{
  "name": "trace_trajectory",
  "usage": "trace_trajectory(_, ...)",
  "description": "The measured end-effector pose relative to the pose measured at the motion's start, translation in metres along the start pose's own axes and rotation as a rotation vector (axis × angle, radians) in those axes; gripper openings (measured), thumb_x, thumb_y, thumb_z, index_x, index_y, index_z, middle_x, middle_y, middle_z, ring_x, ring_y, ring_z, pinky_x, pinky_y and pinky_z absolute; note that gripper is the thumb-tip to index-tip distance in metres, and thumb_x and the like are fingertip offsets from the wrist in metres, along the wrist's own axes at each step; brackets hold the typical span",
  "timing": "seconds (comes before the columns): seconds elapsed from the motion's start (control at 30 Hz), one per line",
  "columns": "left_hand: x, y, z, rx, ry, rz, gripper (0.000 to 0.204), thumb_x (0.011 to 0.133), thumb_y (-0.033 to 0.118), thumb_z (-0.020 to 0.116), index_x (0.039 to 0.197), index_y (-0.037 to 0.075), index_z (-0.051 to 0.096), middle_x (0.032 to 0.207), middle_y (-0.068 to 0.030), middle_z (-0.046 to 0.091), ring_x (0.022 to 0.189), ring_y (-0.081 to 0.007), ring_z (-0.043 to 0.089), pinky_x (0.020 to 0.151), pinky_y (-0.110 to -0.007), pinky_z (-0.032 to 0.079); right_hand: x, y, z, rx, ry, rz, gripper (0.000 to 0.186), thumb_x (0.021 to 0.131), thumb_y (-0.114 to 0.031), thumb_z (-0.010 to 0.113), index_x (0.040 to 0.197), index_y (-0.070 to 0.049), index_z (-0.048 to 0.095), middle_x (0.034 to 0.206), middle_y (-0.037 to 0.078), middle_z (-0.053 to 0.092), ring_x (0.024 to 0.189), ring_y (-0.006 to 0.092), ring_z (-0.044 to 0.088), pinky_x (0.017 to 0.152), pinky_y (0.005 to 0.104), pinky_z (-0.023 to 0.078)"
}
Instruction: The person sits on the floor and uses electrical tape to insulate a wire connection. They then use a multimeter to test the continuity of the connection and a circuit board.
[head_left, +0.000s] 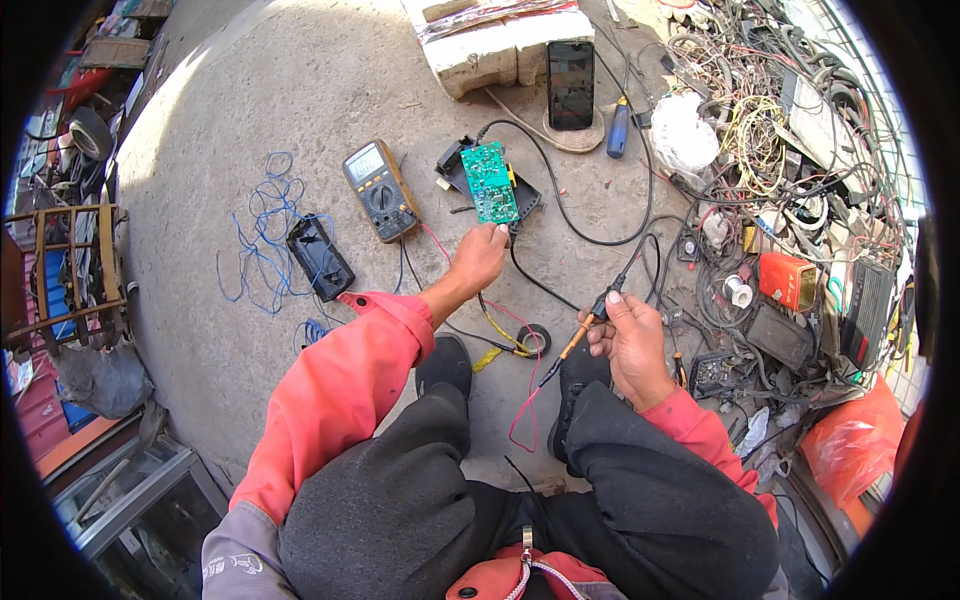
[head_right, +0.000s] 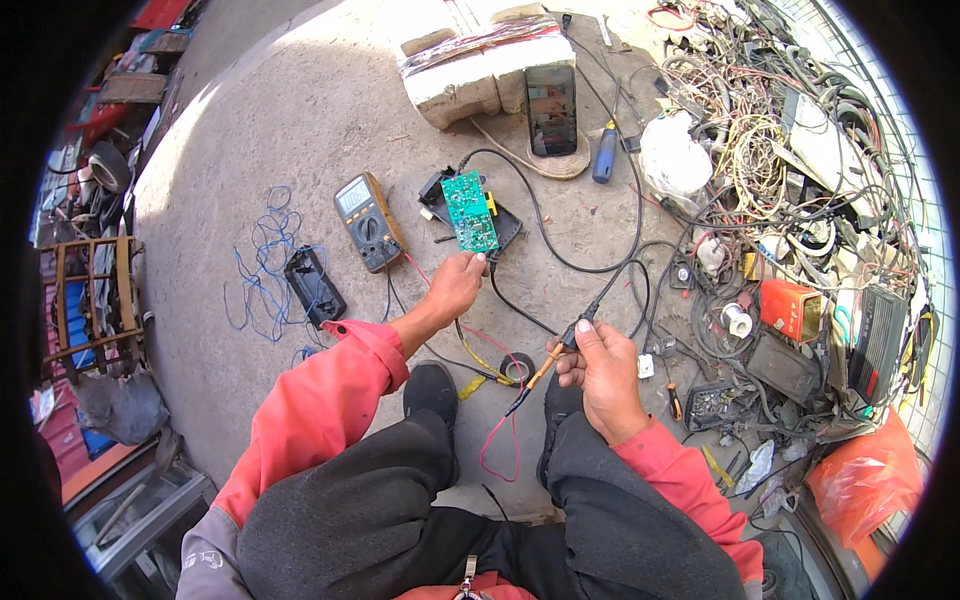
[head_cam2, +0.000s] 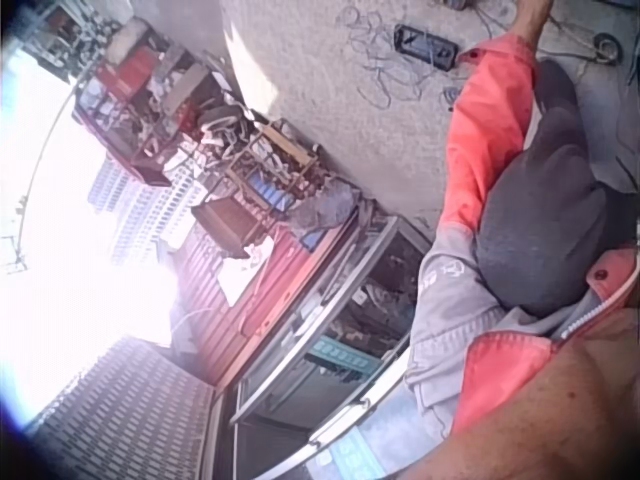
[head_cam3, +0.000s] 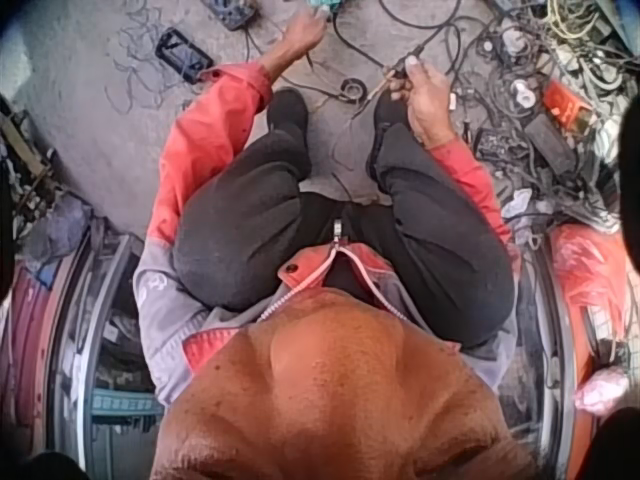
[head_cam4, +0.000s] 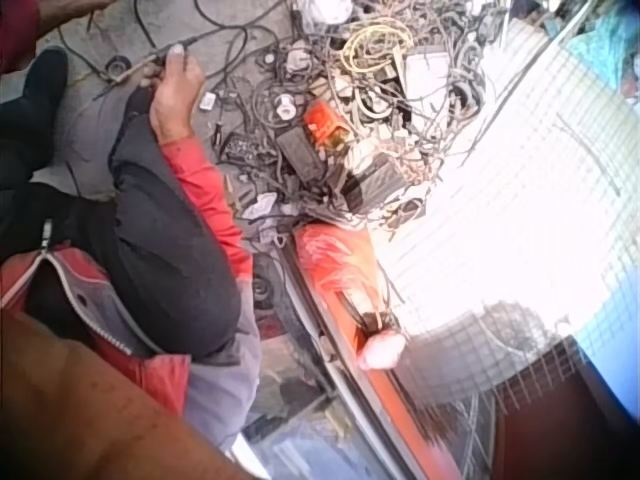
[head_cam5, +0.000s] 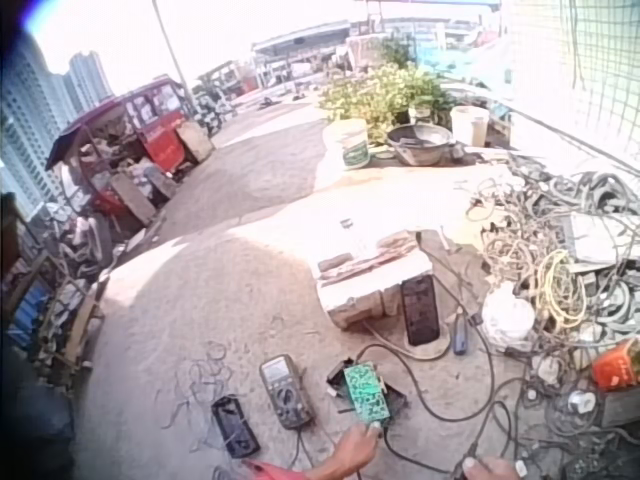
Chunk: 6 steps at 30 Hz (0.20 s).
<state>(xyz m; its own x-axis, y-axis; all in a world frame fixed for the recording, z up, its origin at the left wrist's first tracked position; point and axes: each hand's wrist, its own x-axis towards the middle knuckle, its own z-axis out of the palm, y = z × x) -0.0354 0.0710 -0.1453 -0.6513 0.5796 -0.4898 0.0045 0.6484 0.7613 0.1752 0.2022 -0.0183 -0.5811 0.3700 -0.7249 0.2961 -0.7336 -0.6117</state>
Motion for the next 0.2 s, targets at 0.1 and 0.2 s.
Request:
trace_trajectory(0.1, 0.0004, -0.0011, -0.0003, 0.003, -0.001, 0.006, 0.039, 0.101, 0.031, 0.046, 0.082, 0.001, 0.062, 0.062, -0.0052, 0.054, 0.057, -0.0169, 0.051, 0.056, -0.037, 0.040, -0.0002, 0.0000, 0.0004, 0.000, -0.001, 0.000, 0.027, 0.103, -0.027, 0.051, 0.098, 0.000, 0.051, 0.093, 0.017, 0.068, 0.062, 0.0094, 0.061, 0.052, 0.0204, 0.051)
trace_trajectory(0.2, 0.0009, -0.0021, -0.0002, 0.016, 0.005, 0.030, 0.039, 0.101, 0.032, 0.046, 0.082, 0.001, 0.063, 0.062, -0.0058, 0.055, 0.058, -0.0180, 0.052, 0.057, -0.037, 0.041, -0.0002, -0.0002, 0.0006, 0.000, -0.002, 0.000, 0.028, 0.103, -0.028, 0.051, 0.098, 0.000, 0.051, 0.094, 0.018, 0.068, 0.063, 0.0095, 0.061, 0.052, 0.0203, 0.051)
